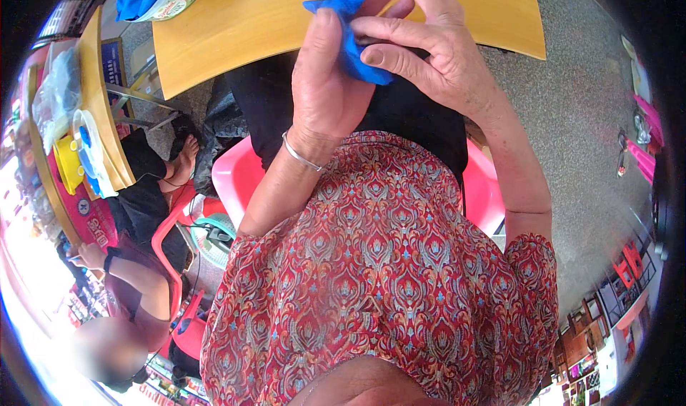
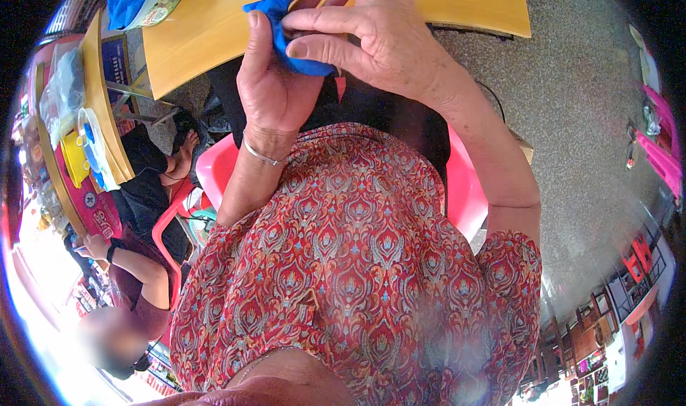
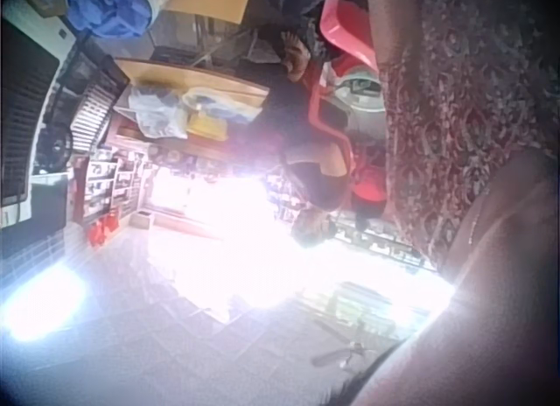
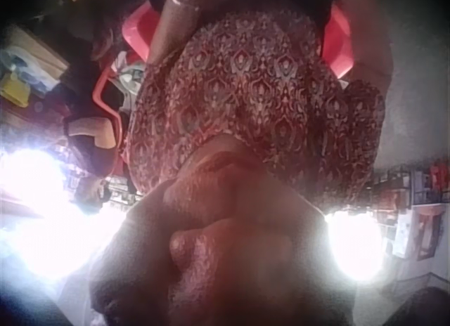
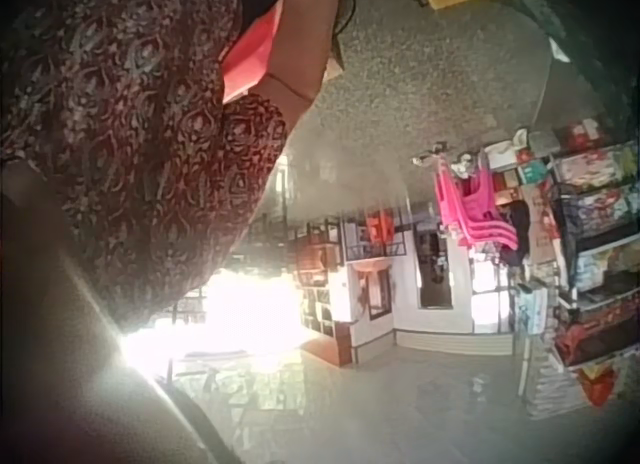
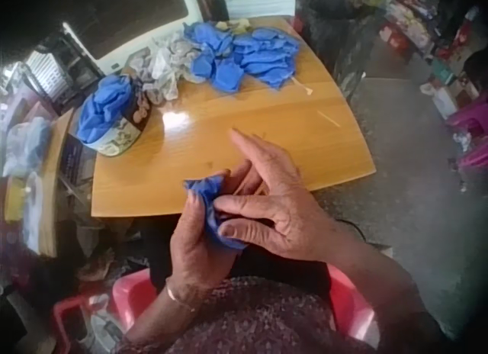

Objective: Manually stuffing blue fabric shoe components with padding material for assembly.

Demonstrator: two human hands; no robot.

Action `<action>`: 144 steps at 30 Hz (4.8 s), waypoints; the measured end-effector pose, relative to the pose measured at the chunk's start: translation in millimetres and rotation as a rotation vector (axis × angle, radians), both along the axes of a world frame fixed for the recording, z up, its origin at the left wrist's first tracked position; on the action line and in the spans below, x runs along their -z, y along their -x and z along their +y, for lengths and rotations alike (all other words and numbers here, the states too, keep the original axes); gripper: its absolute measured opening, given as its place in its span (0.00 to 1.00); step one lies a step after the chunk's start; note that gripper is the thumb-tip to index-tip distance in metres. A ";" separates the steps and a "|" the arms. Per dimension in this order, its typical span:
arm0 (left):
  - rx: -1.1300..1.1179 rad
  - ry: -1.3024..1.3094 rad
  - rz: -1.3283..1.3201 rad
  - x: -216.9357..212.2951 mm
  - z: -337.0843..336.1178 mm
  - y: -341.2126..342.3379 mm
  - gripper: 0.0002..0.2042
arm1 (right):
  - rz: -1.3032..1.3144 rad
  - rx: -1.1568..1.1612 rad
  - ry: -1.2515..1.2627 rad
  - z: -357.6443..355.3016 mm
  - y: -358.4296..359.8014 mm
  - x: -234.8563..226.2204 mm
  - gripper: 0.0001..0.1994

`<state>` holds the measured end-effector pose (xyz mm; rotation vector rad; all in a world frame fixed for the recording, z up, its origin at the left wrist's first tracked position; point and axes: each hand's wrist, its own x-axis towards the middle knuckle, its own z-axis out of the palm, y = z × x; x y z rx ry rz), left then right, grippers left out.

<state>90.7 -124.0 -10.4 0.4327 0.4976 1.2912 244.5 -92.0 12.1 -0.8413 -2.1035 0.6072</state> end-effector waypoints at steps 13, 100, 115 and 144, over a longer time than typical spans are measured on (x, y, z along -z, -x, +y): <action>-0.030 0.381 -0.453 14.4 7.2 0.0 0.30 | 0.587 -0.263 -0.182 24.9 12.7 56.7 0.19; 0.566 0.058 0.282 -3.1 29.0 36.0 0.26 | 1.021 -0.403 -0.028 38.3 16.3 64.3 0.06; 0.075 -0.047 -0.119 16.0 24.0 28.4 0.19 | 0.166 0.073 0.021 3.5 7.2 8.4 0.14; 0.000 -0.380 -0.250 21.3 45.2 5.0 0.06 | -0.034 0.126 -0.108 2.8 7.6 -11.0 0.18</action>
